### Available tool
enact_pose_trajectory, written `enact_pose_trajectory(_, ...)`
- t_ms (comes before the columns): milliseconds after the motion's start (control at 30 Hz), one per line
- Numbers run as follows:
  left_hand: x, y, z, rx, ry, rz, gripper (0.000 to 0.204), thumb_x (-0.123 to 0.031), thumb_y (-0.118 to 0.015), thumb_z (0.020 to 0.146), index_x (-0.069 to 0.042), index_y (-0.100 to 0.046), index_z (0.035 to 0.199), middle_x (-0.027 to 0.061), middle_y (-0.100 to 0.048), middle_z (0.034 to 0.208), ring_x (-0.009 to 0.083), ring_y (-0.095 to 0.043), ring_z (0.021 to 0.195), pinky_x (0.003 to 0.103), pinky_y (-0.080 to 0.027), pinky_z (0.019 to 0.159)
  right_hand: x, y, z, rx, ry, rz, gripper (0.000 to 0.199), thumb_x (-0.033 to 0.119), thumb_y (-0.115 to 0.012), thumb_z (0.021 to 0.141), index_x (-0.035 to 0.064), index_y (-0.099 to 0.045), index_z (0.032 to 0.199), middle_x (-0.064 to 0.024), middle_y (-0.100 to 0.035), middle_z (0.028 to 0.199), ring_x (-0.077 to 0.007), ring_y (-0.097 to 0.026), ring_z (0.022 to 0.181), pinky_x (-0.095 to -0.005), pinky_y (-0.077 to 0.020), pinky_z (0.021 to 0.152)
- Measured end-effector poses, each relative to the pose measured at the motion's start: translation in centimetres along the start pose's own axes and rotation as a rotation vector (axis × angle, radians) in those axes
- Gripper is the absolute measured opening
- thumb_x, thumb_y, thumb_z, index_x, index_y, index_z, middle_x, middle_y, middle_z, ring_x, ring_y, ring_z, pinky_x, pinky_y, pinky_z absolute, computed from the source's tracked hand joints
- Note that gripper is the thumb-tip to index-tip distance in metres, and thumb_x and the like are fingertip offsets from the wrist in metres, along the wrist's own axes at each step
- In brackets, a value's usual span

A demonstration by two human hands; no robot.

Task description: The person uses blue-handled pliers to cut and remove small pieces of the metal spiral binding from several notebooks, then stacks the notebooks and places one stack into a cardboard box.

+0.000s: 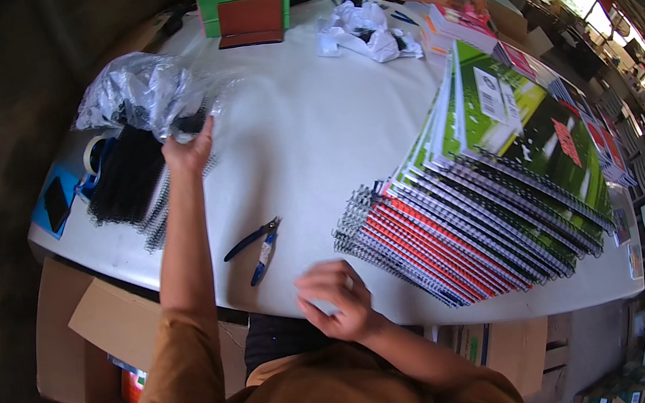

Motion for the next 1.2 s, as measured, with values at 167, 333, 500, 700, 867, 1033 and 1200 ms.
enact_pose_trajectory(167,6.8,-3.1,-7.1,-0.302,0.359,-0.062,0.052,-0.034,-0.041,0.094,0.004,-0.038,0.129,0.0206,-0.045,0.125,0.032,-0.041,0.121,0.046,-0.035,0.103,7.7,12.7,-2.6,-0.156,0.581,-0.514,0.009,0.015,-0.056,0.082,0.0083,-0.051,0.079,-0.0077,-0.062,0.09,-0.0226,-0.054,0.085,-0.0417,-0.0489,0.074)
enact_pose_trajectory(333,9.7,-11.5,-27.9,0.712,0.009,0.833,0.051,-0.032,-0.048,0.092,0.004,-0.039,0.127,0.0172,-0.056,0.112,0.0312,-0.05,0.114,0.04,-0.04,0.095,5.5,32.4,0.6,-0.788,-0.17,-1.343,0.034,0.022,-0.044,0.095,-0.0033,-0.05,0.118,-0.0182,-0.053,0.111,-0.0274,-0.057,0.098,-0.0394,-0.0459,0.086)
enact_pose_trajectory(500,15.0,-14.6,-38.3,1.008,0.3,0.814,0.081,-0.034,-0.051,0.089,0.004,-0.004,0.143,0.0231,-0.013,0.148,0.032,-0.017,0.137,0.041,-0.012,0.111,-8.3,39.8,8.2,-0.35,-0.714,0.418,0.07,0.054,-0.03,0.094,-0.0067,-0.043,0.126,-0.0194,-0.052,0.123,-0.0225,-0.052,0.11,-0.0295,-0.0423,0.09)
enact_pose_trajectory(700,15.9,-16.5,-39.6,1.054,-0.005,1.069,0.079,-0.033,-0.044,0.092,0.008,0.003,0.14,0.0317,-0.008,0.145,0.0365,-0.011,0.138,0.039,-0.009,0.111,-11.5,32.5,13.6,0.073,-0.821,0.663,0.074,0.061,-0.033,0.09,-0.0028,-0.047,0.124,-0.0156,-0.056,0.12,-0.0212,-0.058,0.101,-0.0272,-0.0466,0.084)
enact_pose_trajectory(867,17.8,-18.8,-34.4,0.842,0.207,1.052,0.087,-0.064,-0.024,0.09,0.003,-0.007,0.143,0.0293,-0.021,0.143,0.0366,-0.025,0.134,0.041,-0.014,0.111,-13.5,33.3,13.0,0.026,-0.868,0.746,0.072,0.061,-0.038,0.088,-0.0007,-0.049,0.123,-0.0141,-0.058,0.117,-0.0209,-0.059,0.099,-0.0288,-0.048,0.083)
enact_pose_trajectory(1033,18.2,-20.0,-31.5,0.504,0.404,0.707,0.104,-0.066,-0.045,0.082,0.008,-0.001,0.141,0.0335,-0.013,0.143,0.0387,-0.02,0.135,0.044,-0.014,0.111,-16.7,31.5,11.8,-0.042,-0.909,0.892,0.069,0.061,-0.043,0.086,0.0014,-0.051,0.121,-0.0125,-0.06,0.114,-0.0206,-0.061,0.097,-0.0304,-0.0494,0.082)
enact_pose_trajectory(1200,20.2,-21.2,-30.9,0.367,0.674,0.652,0.102,-0.068,-0.048,0.079,0.0,-0.006,0.143,0.0197,-0.016,0.147,0.0381,-0.023,0.131,0.062,-0.012,0.103,-18.4,30.6,11.4,-0.075,-0.956,0.935,0.067,0.06,-0.047,0.085,0.0036,-0.054,0.119,-0.011,-0.062,0.111,-0.0202,-0.062,0.095,-0.032,-0.0508,0.081)
Point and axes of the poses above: each hand's wrist, its own z-axis towards the middle knuckle, its own y-axis out of the back of the hand, x = y × z, the point moved 7 cm from there along z, towards the middle knuckle
